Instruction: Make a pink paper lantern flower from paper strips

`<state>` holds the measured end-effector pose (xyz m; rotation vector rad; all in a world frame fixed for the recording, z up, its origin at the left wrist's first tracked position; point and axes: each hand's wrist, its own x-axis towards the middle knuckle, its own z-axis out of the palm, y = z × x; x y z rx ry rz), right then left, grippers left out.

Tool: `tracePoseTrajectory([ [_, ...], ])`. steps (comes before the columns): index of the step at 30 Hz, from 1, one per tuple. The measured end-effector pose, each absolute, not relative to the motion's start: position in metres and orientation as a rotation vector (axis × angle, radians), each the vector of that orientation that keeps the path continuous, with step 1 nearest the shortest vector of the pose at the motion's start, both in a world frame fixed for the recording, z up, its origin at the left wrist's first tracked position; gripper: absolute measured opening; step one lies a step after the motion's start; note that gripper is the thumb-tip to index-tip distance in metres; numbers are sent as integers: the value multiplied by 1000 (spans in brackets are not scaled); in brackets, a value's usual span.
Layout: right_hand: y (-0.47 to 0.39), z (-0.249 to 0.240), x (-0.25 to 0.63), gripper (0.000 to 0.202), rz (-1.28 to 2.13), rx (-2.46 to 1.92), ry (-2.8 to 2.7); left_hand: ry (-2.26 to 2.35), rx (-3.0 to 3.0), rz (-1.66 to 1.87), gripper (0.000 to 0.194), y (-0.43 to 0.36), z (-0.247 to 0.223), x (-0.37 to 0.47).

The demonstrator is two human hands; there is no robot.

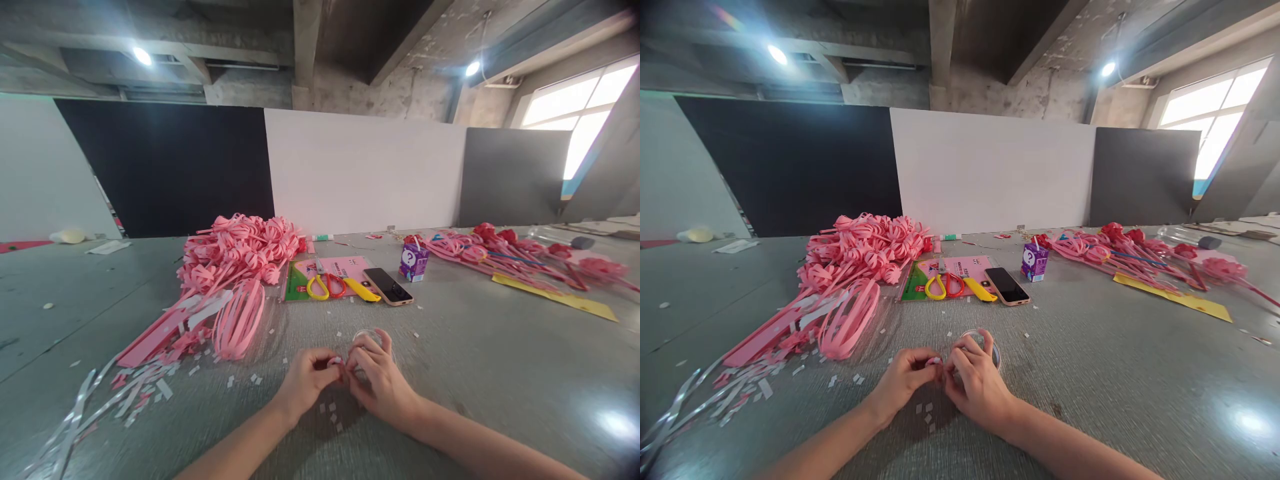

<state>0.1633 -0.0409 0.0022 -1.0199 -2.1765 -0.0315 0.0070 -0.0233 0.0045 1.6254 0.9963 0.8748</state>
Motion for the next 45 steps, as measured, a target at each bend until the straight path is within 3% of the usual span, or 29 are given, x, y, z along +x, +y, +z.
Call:
tracePoseTrajectory([
  [7, -44, -1, 162, 13, -173, -994, -2130, 927, 1332, 975, 17, -23, 8, 8],
  [13, -44, 1, 168, 13, -68, -992, -2041, 892, 1168, 1129, 20, -18, 4, 3],
  [19, -30, -12, 172, 31, -23, -1162, -1891, 871, 1152, 1144, 18, -17, 1, 3],
  [33, -23, -19, 174, 36, 56, -1254, -1840, 749, 959, 1149, 13, -16, 3, 4],
  [40, -23, -26, 172, 54, 74, -1275, -1910, 751, 1013, 1134, 11, -17, 1, 3],
  [45, -19, -34, 173, 28, -50, -1278, -1876, 768, 1060, 1116, 11, -17, 0, 3],
])
